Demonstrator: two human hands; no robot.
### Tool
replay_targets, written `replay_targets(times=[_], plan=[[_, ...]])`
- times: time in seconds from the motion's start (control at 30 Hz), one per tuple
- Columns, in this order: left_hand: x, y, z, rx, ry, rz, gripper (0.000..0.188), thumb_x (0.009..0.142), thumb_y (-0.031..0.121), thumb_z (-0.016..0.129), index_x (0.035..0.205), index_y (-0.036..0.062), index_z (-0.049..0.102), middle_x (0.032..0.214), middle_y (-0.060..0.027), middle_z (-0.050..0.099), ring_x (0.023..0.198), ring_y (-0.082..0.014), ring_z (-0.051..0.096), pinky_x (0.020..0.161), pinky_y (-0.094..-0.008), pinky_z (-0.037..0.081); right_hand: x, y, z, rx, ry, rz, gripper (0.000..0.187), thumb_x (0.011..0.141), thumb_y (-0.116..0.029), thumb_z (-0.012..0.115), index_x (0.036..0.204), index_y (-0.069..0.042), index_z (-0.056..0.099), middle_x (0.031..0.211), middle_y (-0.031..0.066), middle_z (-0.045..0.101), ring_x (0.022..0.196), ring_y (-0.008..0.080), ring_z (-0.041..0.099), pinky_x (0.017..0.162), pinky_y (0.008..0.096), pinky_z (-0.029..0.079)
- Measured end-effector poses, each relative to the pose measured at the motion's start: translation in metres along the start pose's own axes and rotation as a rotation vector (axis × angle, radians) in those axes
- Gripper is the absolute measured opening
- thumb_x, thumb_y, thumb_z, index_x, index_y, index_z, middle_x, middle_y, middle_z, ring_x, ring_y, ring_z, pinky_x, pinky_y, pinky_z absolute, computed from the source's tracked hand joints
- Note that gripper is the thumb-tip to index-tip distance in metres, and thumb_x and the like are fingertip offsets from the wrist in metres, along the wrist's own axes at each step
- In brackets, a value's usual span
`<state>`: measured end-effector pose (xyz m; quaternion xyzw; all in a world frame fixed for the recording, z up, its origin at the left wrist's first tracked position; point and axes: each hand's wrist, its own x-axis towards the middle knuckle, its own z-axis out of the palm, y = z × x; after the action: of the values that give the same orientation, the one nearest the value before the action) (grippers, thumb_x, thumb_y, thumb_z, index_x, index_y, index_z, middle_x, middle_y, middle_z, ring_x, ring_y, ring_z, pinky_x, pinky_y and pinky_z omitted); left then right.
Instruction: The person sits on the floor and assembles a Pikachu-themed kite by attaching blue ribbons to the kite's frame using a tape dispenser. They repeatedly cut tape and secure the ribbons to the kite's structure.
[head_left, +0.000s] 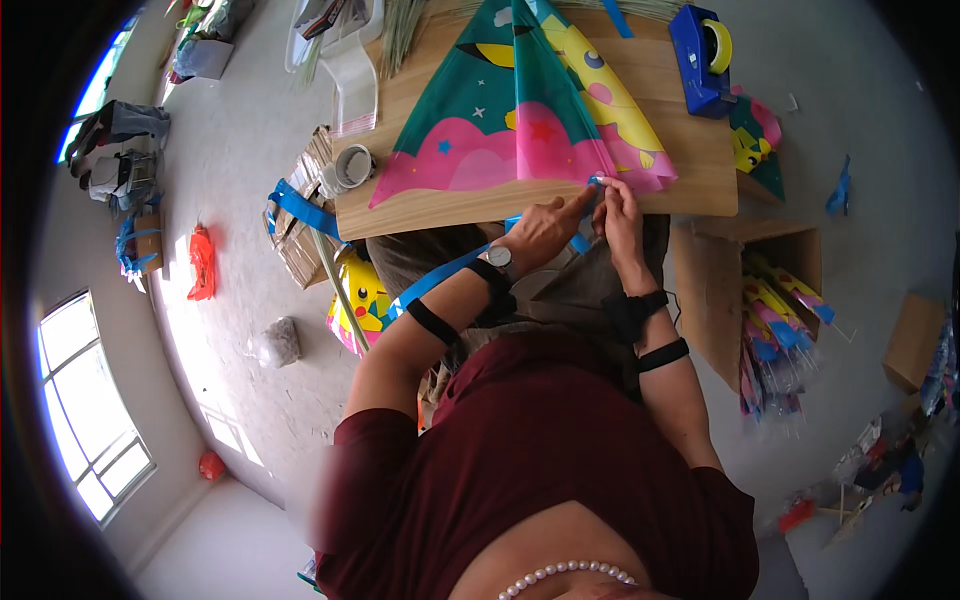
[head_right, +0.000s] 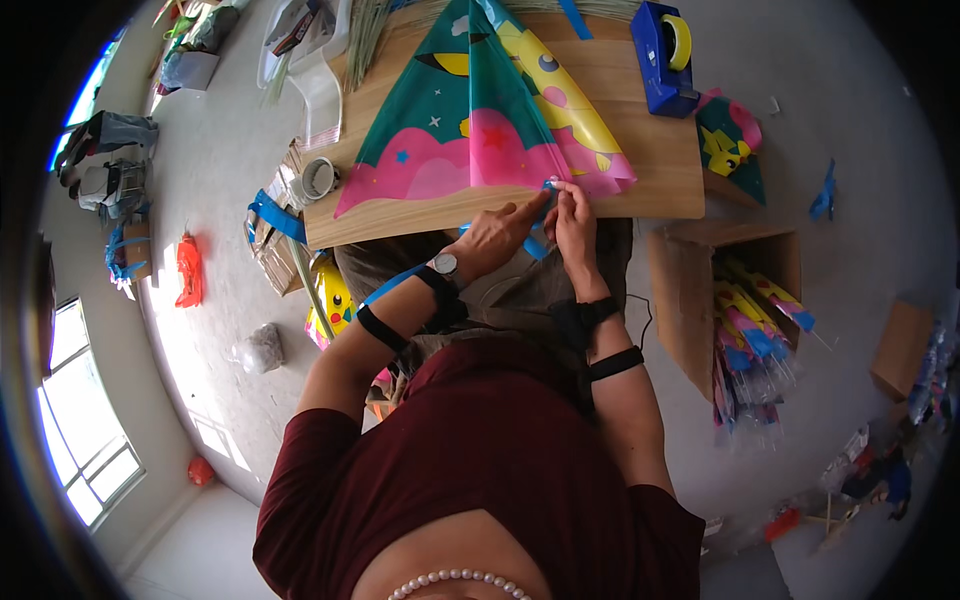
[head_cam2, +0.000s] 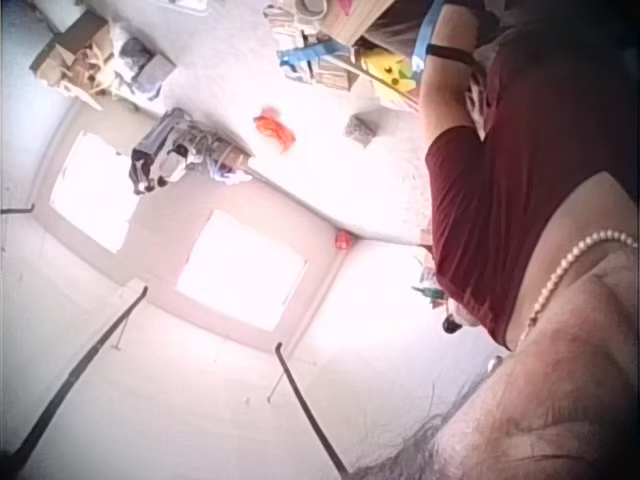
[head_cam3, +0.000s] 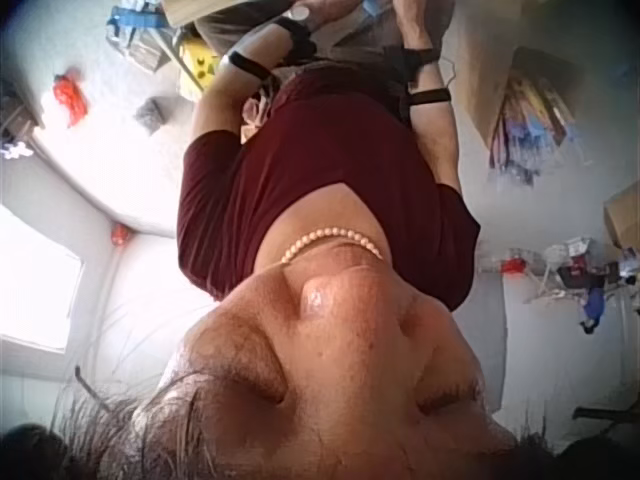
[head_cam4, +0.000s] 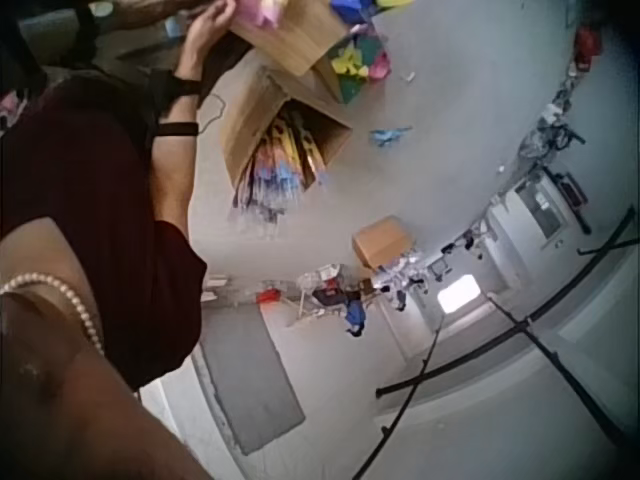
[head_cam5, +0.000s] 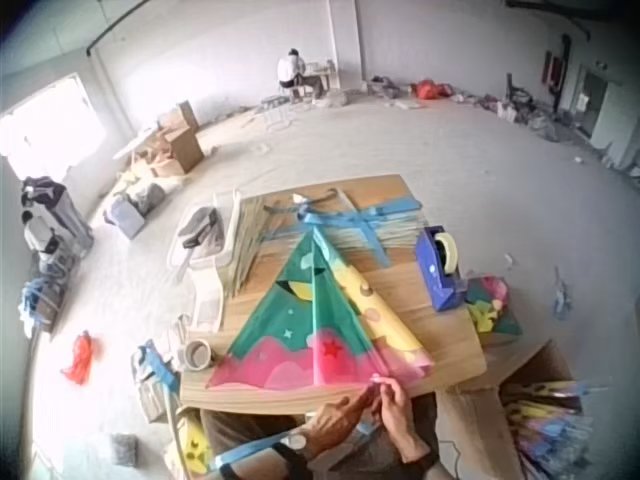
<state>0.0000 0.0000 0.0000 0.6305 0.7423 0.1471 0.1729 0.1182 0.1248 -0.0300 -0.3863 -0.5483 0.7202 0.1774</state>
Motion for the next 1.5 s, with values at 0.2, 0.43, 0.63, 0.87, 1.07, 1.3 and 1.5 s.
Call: replay_targets(times=[0.2,0.43,0.63,0.87,1.07,1.3,1.5], plan=[[-0.001,0.002,-0.003,0.017,0.052,0.064,0.060,0.085,0.002,0.059,0.142,-0.0025,0.043,0.133,-0.0120,0.054,0.085,-0.0237,0.063,0.069,-0.0387,0.058,0.000,-0.010,-0.008,-0.239,0.020,-0.066,0.023,0.106,-0.018,0.048,0.117,-0.008,0.066,0.061,0.0039,0.055,0.049,0.0084,0.051,0.046,0.0262,0.039],[-0.002,0.000,0.001,-0.034,0.042,0.031,0.063,0.084,0.002,0.060,0.144,-0.0023,0.040,0.129,-0.0127,0.057,0.084,-0.0243,0.063,0.069,-0.0395,0.058,0.006,-0.010,-0.012,-0.495,0.078,-0.375,0.020,0.101,-0.017,0.055,0.116,-0.009,0.067,0.073,0.0161,0.064,0.058,0.0254,0.062,0.057,0.0359,0.049],[-0.003,-0.001,0.003,-0.042,0.060,0.031,0.066,0.084,0.002,0.061,0.146,-0.0025,0.037,0.123,-0.0125,0.060,0.085,-0.0243,0.062,0.068,-0.0393,0.057,0.000,-0.029,-0.015,-0.686,0.044,-0.383,0.021,0.098,-0.016,0.059,0.116,-0.010,0.068,0.080,0.0213,0.065,0.071,0.0326,0.068,0.064,0.0384,0.051],[-0.004,-0.002,0.002,0.005,0.049,0.045,0.067,0.086,0.002,0.059,0.148,-0.0015,0.035,0.114,-0.0127,0.062,0.083,-0.0240,0.062,0.068,-0.0397,0.056,0.013,-0.048,-0.024,-0.756,-0.068,-0.292,0.019,0.094,-0.015,0.061,0.109,-0.010,0.071,0.075,0.0193,0.065,0.067,0.0310,0.067,0.060,0.0375,0.049],[-0.002,-0.004,0.006,-0.069,0.025,-0.001,0.072,0.088,0.002,0.057,0.153,0.0022,0.027,0.090,-0.0115,0.062,0.080,-0.0258,0.063,0.066,-0.0422,0.054,0.038,-0.069,-0.043,-0.898,-0.306,-0.404,0.023,0.095,-0.012,0.055,0.110,-0.016,0.072,0.094,0.0185,0.070,0.083,0.0371,0.068,0.071,0.0434,0.053],[-0.003,-0.003,0.004,-0.070,0.003,-0.009,0.076,0.087,0.002,0.057,0.155,0.0022,0.024,0.095,-0.0133,0.063,0.080,-0.0269,0.062,0.066,-0.0424,0.055,0.045,-0.081,-0.049,-0.953,-0.374,-0.310,0.024,0.096,-0.013,0.056,0.113,-0.017,0.072,0.079,0.0219,0.063,0.072,0.0357,0.066,0.062,0.0430,0.049],[-0.001,-0.004,0.004,-0.054,0.007,0.006,0.077,0.086,0.002,0.058,0.155,0.0024,0.023,0.104,-0.0124,0.062,0.081,-0.0268,0.062,0.067,-0.0424,0.055,0.042,-0.085,-0.050,-0.898,-0.216,-0.330,0.024,0.096,-0.011,0.056,0.115,-0.014,0.070,0.081,0.0208,0.065,0.071,0.0347,0.066,0.062,0.0416,0.049]])
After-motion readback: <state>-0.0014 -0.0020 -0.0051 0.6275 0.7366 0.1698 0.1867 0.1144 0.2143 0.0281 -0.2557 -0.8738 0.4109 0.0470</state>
